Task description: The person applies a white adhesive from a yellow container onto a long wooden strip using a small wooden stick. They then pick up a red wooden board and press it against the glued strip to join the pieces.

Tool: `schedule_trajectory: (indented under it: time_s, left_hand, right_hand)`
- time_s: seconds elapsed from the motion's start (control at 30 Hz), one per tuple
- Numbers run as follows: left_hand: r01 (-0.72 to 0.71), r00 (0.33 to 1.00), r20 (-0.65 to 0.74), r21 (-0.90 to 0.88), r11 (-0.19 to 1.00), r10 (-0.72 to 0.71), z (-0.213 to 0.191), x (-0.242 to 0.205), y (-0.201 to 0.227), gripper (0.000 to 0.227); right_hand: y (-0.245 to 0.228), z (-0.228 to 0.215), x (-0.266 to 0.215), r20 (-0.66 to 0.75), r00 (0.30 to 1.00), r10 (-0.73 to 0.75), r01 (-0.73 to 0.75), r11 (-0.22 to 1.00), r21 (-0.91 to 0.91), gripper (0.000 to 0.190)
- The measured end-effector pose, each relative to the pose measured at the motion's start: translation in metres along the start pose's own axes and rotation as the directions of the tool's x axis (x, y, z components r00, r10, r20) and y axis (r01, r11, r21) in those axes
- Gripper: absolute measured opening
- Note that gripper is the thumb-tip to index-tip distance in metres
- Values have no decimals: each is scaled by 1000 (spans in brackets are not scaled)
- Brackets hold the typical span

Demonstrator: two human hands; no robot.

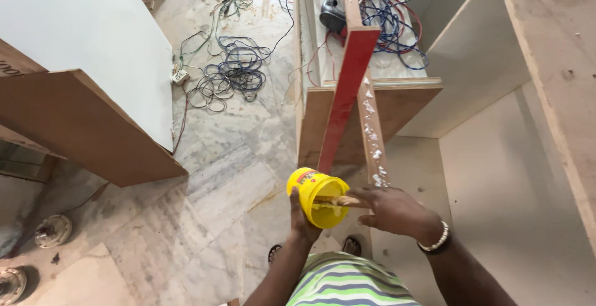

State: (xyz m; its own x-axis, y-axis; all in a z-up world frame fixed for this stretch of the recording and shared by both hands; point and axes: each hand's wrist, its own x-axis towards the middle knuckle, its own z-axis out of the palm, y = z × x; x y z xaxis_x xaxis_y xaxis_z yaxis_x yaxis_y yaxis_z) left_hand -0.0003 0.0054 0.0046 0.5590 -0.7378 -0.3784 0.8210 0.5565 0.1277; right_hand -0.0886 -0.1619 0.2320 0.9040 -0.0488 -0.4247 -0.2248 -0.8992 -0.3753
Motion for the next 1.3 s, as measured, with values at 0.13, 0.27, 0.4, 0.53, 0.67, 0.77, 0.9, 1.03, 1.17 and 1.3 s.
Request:
schedule_trajectory:
  time_s: [0.13,0.27,0.4,0.53,0.67,0.77,0.9,1.03,1.17,1.3]
  left_hand:
    - [53,999,-6,-91,994,-54,-7,-20,32,87]
    - [18,1000,3,-100,995,-18,-22,-34,67,84]
    - [-34,995,89,-158,987,49,-30,-49,98,84]
    - [-25,994,103,-179,984,44,-26,-61,125,86]
    - [34,996,84,-205,978,-17,-14,-65,138,85]
    - [71,988,150,-169,983,-45,0,-65,138,86]
    - [165,964,227,-91,982,-141,24,-72,123,89]
    - [349,920,231,-119,929,-316,52,-82,114,90]
    - [455,866,272,-77,887,-420,65,-78,111,93]
    - [543,746,426,54,838,-511,58,-60,94,101]
  right_hand:
    - [-68,-15,19,-100,952,-289,289,957,-22,61]
    - [-102,-25,26,-419,772,-478,544,838,46,47]
    - [-93,-10,20,-640,714,-285,497,849,176,39]
    - [-66,33,29,-742,670,-13,348,888,299,39]
    - [-57,85,47,-653,753,80,291,850,439,71]
    - [-67,110,56,-624,781,-32,318,881,352,101]
    - [-91,117,70,-580,806,-121,406,826,391,123]
    - [-91,108,67,-618,781,-89,433,790,434,129]
    - [-72,113,59,-679,733,-45,446,785,430,128]
    - [-33,121,53,-808,588,-43,538,766,351,123]
